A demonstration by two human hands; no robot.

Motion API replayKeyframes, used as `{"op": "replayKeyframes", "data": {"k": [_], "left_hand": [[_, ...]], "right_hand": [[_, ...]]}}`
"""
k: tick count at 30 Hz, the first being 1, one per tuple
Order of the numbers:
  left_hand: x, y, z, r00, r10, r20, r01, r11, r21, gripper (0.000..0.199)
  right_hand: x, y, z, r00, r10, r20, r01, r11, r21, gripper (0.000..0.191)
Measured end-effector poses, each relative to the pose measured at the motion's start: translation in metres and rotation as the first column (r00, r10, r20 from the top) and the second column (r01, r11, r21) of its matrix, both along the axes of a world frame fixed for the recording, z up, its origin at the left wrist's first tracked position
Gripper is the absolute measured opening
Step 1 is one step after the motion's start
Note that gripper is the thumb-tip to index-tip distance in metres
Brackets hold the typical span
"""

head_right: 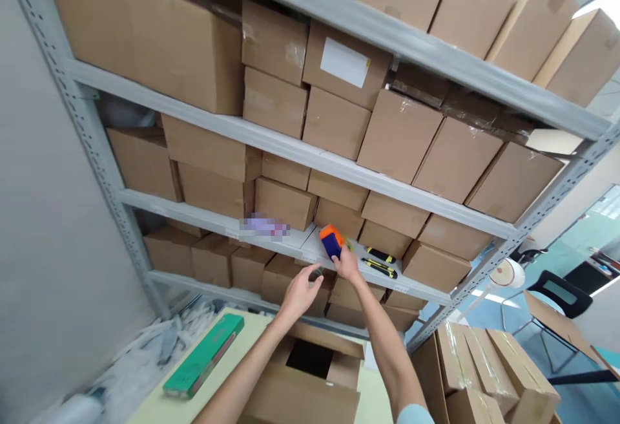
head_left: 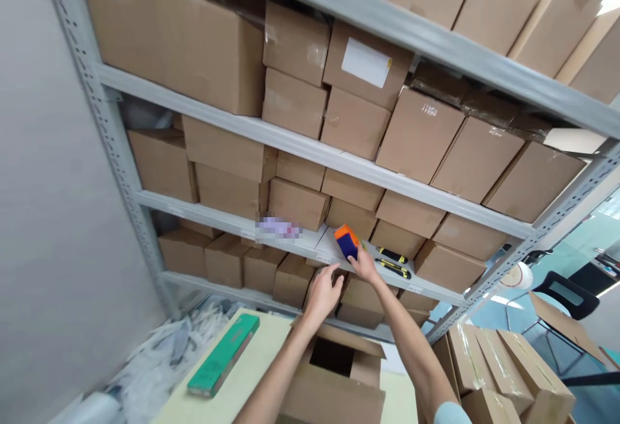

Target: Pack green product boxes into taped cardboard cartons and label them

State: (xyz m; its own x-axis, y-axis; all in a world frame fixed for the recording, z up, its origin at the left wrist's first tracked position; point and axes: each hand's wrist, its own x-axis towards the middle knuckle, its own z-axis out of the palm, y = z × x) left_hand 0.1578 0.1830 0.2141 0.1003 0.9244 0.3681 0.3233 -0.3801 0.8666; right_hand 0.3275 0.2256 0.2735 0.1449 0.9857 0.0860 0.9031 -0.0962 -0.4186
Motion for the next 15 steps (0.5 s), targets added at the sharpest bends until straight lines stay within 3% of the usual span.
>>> {"op": "replayKeyframes", "data": {"k": [3, 5, 7, 10, 15], "left_hand": [[-0.017, -0.035, -0.003, 0.980, -0.060, 0.192, 0.065, 0.998, -0.023, 0.032], [-0.023, -0.063, 0.000, 0.943, -0.131, 0.305, 0.146, 0.989, -0.025, 0.031], [-0.025, -0.089, 0.006, 0.915, -0.165, 0.367, 0.194, 0.980, -0.044, 0.028], [-0.023, -0.118, 0.012, 0.907, -0.145, 0.396, 0.199, 0.975, -0.099, 0.025], [-0.023, -0.138, 0.013, 0.905, -0.196, 0.377, 0.250, 0.963, -0.099, 0.027]], "right_hand": [[0.000, -0.055, -0.020, 0.959, 0.081, -0.272, -0.068, 0.996, 0.057, 0.041], [-0.006, -0.099, -0.033, 0.764, 0.183, -0.618, -0.112, 0.982, 0.152, 0.045], [-0.018, -0.141, -0.041, 0.551, 0.212, -0.807, -0.074, 0.976, 0.206, 0.050], [-0.037, -0.185, -0.043, 0.455, 0.148, -0.878, 0.033, 0.983, 0.182, 0.055], [-0.048, -0.219, -0.042, 0.396, 0.111, -0.912, 0.093, 0.983, 0.160, 0.054]]}}
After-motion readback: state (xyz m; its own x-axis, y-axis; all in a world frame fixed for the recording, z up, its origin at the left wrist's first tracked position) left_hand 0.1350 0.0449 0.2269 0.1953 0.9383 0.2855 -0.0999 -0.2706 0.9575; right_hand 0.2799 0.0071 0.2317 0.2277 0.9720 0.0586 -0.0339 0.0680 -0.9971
